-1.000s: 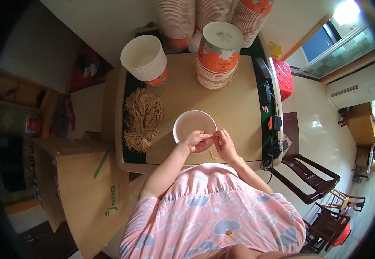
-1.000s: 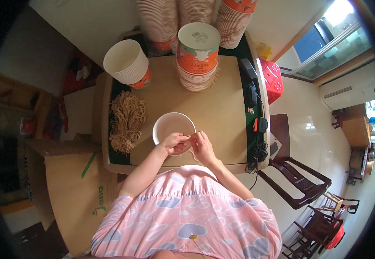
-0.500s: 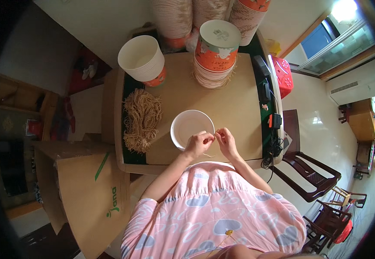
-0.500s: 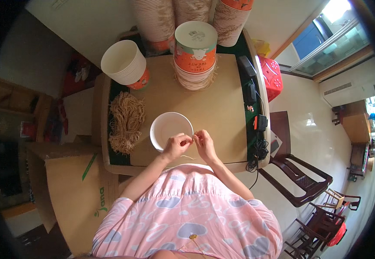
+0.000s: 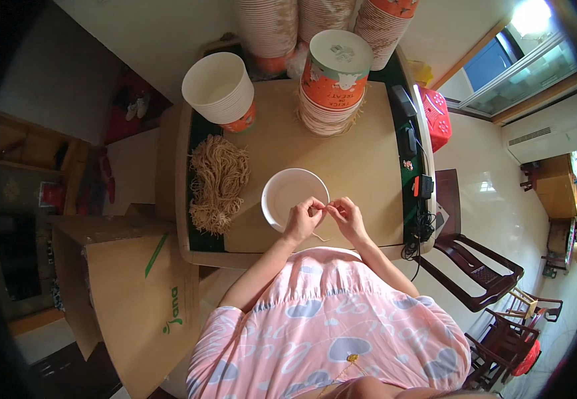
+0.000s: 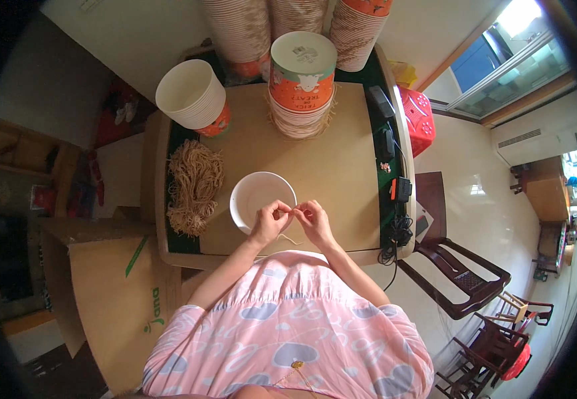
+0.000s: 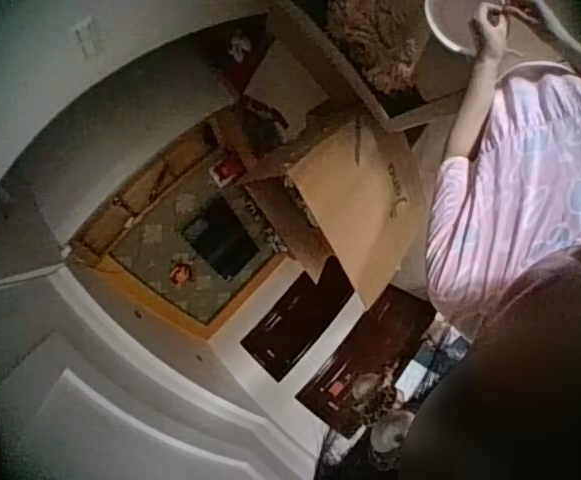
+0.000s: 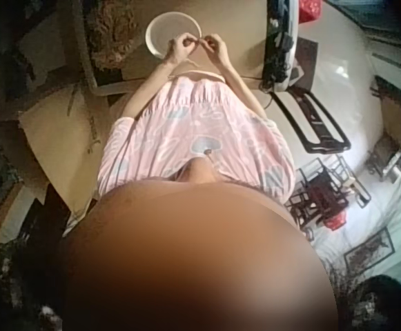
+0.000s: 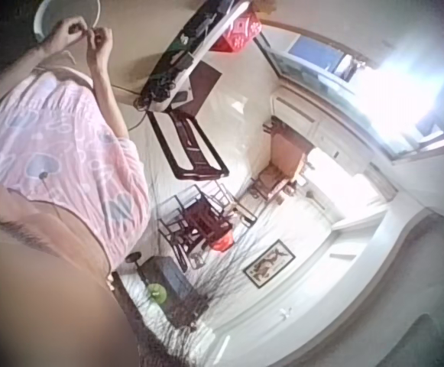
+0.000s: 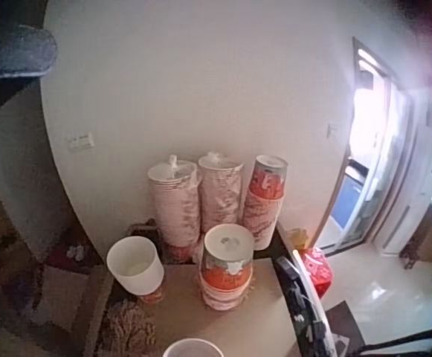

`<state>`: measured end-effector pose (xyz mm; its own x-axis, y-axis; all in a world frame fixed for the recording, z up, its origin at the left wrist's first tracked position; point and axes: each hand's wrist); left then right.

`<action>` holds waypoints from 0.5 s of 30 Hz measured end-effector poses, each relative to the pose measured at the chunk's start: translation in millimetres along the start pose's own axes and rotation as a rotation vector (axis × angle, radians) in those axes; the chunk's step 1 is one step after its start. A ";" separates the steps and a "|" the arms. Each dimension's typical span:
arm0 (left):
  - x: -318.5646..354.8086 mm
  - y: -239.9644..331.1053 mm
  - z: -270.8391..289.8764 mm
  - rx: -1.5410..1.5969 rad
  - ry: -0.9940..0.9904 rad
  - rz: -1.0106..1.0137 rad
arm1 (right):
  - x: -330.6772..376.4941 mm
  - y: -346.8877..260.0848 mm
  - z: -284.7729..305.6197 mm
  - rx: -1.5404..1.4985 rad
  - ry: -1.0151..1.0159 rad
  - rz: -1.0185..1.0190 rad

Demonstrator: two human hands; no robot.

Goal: Manually poke holes and thread thin sticks or strings through the sides of paper cups for assembly.

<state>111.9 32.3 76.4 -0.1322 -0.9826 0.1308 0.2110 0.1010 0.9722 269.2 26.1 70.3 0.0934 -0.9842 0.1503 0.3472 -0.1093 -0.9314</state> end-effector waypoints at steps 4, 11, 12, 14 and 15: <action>-1.3 -8.6 -4.2 0.145 0.068 -0.056 | -0.8 2.9 -2.2 0.036 0.024 -0.027; 0.0 -4.1 -4.0 0.131 0.028 -0.057 | 0.4 -5.6 -2.1 0.077 0.064 0.009; -0.1 -3.3 -3.4 0.109 0.005 -0.021 | 0.9 -9.6 -1.5 0.078 0.064 0.008; -0.6 -3.0 -1.8 0.087 -0.017 0.014 | 1.7 -15.8 -0.3 0.100 0.068 0.044; -1.0 -3.9 -0.9 0.086 -0.015 0.034 | 2.4 -16.2 0.5 0.101 0.068 0.044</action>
<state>112.0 32.8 72.3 -0.1412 -0.9759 0.1661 0.1317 0.1478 0.9802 264.2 25.5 85.9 0.0481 -0.9953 0.0844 0.4362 -0.0551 -0.8981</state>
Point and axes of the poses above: each hand's wrist, its own x-axis away from the middle knuckle, its own z-axis out of the back of the hand, y = z × x, and after that the axes turned 5 degrees about x, right-handed
